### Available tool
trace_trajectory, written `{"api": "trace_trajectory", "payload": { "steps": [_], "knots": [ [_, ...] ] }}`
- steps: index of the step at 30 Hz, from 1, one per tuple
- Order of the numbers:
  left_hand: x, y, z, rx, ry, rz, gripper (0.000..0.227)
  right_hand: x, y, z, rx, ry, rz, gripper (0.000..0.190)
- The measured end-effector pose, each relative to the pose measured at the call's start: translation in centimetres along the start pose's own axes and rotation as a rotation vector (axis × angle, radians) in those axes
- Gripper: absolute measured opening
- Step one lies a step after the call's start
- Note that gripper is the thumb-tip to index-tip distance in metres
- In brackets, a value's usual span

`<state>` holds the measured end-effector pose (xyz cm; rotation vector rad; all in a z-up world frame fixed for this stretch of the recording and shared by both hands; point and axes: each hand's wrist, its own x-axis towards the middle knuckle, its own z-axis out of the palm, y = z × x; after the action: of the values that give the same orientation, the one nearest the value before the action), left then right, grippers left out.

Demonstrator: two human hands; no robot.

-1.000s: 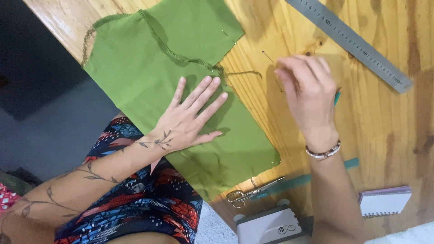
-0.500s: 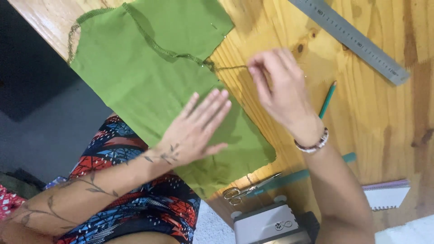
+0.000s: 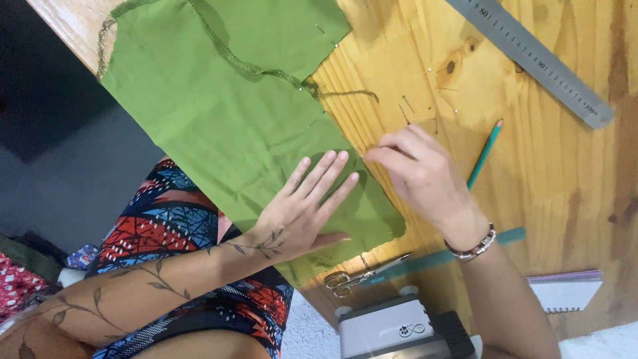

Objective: Aligning fabric pieces and securing them with sewing pins after using an overlock machine.

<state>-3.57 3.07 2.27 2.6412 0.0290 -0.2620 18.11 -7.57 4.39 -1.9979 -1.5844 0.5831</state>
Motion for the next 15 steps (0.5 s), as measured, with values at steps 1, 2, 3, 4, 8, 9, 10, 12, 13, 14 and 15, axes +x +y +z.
{"api": "trace_trajectory", "payload": {
  "steps": [1,2,3,4,8,9,10,12,13,14,15],
  "knots": [
    [0.0,0.2,0.1,0.004,-0.018,0.0,0.099,-0.1,0.2,0.0,0.007,-0.043,-0.024,0.012],
    [0.0,0.4,0.1,0.008,-0.036,0.003,0.1,-0.1,0.4,0.0,0.013,-0.085,-0.045,0.013],
    [0.1,0.5,0.2,0.008,-0.035,0.004,0.1,-0.1,0.4,0.1,0.012,-0.085,-0.045,0.013],
    [0.1,0.7,0.2,0.014,-0.037,-0.007,0.102,-0.1,0.4,0.4,-0.035,-0.057,-0.075,0.014],
    [0.3,0.7,0.5,0.01,-0.041,-0.039,0.103,-0.2,0.8,0.9,-0.101,-0.037,-0.119,0.013],
    [0.3,0.7,0.7,0.011,-0.042,-0.04,0.103,-0.3,0.9,1.0,-0.099,-0.036,-0.12,0.013],
    [0.3,0.7,0.9,0.016,-0.038,-0.042,0.103,-0.4,1.1,1.1,-0.143,-0.036,-0.149,0.012],
    [0.3,0.7,1.2,0.021,-0.036,-0.046,0.103,-0.8,1.4,1.5,-0.184,-0.036,-0.179,0.012],
    [0.3,0.6,1.2,0.034,-0.029,-0.044,0.102,-1.0,1.5,1.7,-0.221,-0.051,-0.189,0.011],
    [0.3,0.6,1.2,0.046,-0.022,-0.041,0.102,-1.3,1.5,1.9,-0.257,-0.067,-0.198,0.01],
    [0.2,0.6,1.3,0.046,-0.024,-0.041,0.102,-1.3,1.5,2.1,-0.256,-0.067,-0.197,0.01]
  ]
}}
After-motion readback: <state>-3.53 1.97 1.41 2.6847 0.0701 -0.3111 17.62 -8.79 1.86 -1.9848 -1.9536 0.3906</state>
